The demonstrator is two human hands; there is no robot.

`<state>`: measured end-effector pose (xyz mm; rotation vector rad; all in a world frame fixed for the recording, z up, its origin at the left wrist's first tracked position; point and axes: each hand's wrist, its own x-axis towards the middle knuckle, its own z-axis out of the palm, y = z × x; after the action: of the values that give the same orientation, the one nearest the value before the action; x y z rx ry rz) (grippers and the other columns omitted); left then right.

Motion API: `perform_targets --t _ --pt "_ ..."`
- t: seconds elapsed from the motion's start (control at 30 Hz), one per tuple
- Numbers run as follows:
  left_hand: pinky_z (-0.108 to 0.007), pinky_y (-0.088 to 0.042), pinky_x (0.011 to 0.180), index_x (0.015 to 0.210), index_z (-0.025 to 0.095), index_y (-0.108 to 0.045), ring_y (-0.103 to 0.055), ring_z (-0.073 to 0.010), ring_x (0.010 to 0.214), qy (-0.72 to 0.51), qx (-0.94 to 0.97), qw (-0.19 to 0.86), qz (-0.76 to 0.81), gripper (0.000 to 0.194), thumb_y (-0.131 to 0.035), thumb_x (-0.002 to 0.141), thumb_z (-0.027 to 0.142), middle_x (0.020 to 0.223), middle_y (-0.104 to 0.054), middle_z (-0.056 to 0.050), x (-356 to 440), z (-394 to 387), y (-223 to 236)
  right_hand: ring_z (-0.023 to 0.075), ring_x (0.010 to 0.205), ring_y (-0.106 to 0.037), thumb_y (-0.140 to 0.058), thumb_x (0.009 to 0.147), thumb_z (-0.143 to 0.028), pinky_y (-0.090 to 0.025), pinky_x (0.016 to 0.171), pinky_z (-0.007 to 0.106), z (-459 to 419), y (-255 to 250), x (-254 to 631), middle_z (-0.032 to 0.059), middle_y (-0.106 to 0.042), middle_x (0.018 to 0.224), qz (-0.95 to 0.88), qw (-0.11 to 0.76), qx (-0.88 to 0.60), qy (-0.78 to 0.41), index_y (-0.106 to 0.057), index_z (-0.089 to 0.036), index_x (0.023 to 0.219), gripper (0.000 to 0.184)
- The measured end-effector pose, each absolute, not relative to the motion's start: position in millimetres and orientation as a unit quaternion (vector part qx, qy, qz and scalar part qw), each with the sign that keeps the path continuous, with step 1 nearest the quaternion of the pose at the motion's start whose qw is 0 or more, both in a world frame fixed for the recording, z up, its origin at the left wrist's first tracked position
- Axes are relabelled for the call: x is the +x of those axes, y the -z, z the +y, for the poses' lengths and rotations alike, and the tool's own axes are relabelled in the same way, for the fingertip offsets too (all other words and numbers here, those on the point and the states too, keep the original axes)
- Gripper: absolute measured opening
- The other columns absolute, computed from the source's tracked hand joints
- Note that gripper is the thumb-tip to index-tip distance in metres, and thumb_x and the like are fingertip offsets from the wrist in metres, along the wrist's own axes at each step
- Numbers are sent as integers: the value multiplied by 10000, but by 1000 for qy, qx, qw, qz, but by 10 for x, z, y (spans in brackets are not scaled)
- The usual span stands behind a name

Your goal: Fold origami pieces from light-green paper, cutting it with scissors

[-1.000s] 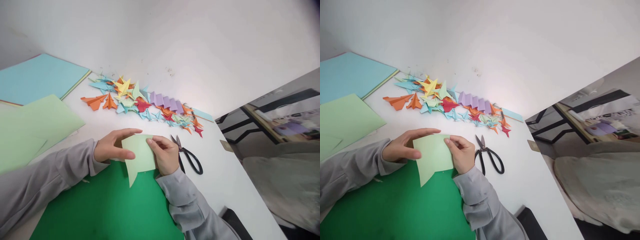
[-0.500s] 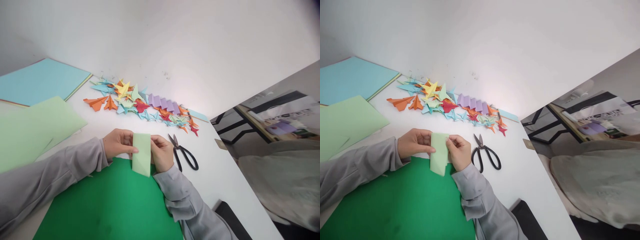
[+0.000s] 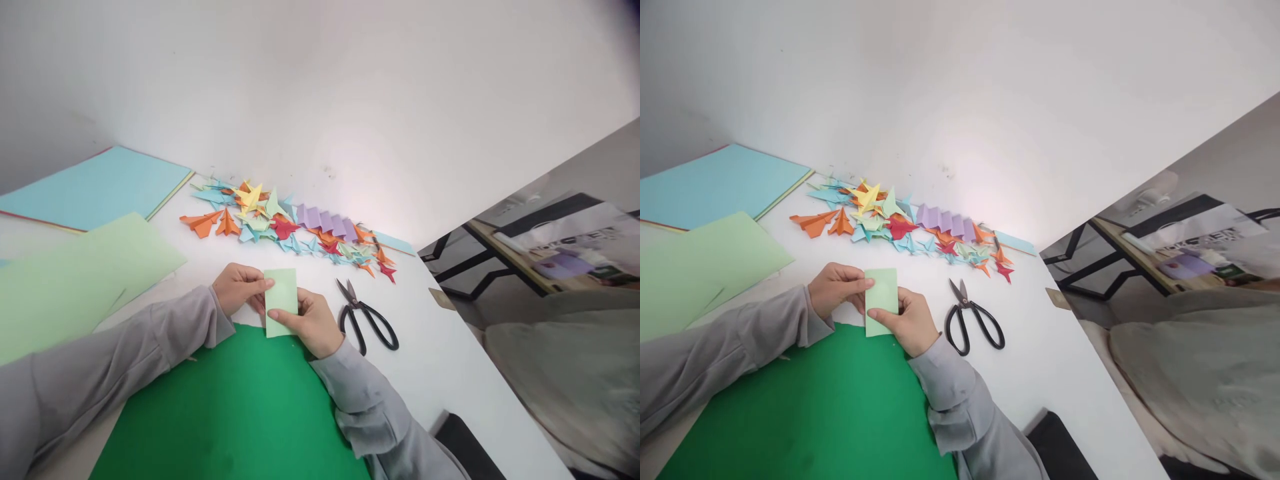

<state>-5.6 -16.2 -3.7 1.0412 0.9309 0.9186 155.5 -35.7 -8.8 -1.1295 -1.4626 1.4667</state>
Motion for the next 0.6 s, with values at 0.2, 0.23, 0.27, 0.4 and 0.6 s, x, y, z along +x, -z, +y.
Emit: perform_targets --t 0.2,0.23,0.27,0.4,0.6 --pt "-246 -477 395 539 84 -590 -563 -133 381 -406 452 696 383 340 -659 637 403 462 -606 -44 -62 -166 35 146 583 -574 -741 555 -263 -458 565 283 -351 108 1571 10 -676 693 -586 364 -427 -584 -674 -151 799 277" --pt "-246 -469 382 522 84 -583 -554 -133 368 -400 460 692 386 345 -655 636 401 451 -601 -44 -58 -169 28 143 576 -571 -738 557 -258 -455 562 281 -354 108 1571 7 -675 689 -588 359 -424 -588 -676 -151 795 268" --pt "-245 -459 368 506 85 -576 -546 -133 356 -395 468 686 392 349 -653 633 401 441 -596 -46 -54 -172 22 140 568 -567 -735 560 -253 -450 557 278 -357 109 1572 3 -673 683 -591 353 -424 -588 -677 -151 788 257" --pt "-231 -434 349 526 92 -576 -527 -123 335 -430 482 628 434 305 -683 605 367 416 -580 -24 -37 -172 17 125 546 -544 -737 558 -250 -428 525 258 -357 114 1588 -9 -657 650 -600 341 -431 -582 -679 -147 768 241" --pt "-241 -440 367 523 100 -557 -530 -119 359 -462 430 661 407 369 -636 653 436 443 -582 -30 -50 -140 23 130 546 -552 -758 532 -264 -433 524 260 -335 127 1603 -8 -666 648 -581 360 -431 -589 -689 -152 752 256"
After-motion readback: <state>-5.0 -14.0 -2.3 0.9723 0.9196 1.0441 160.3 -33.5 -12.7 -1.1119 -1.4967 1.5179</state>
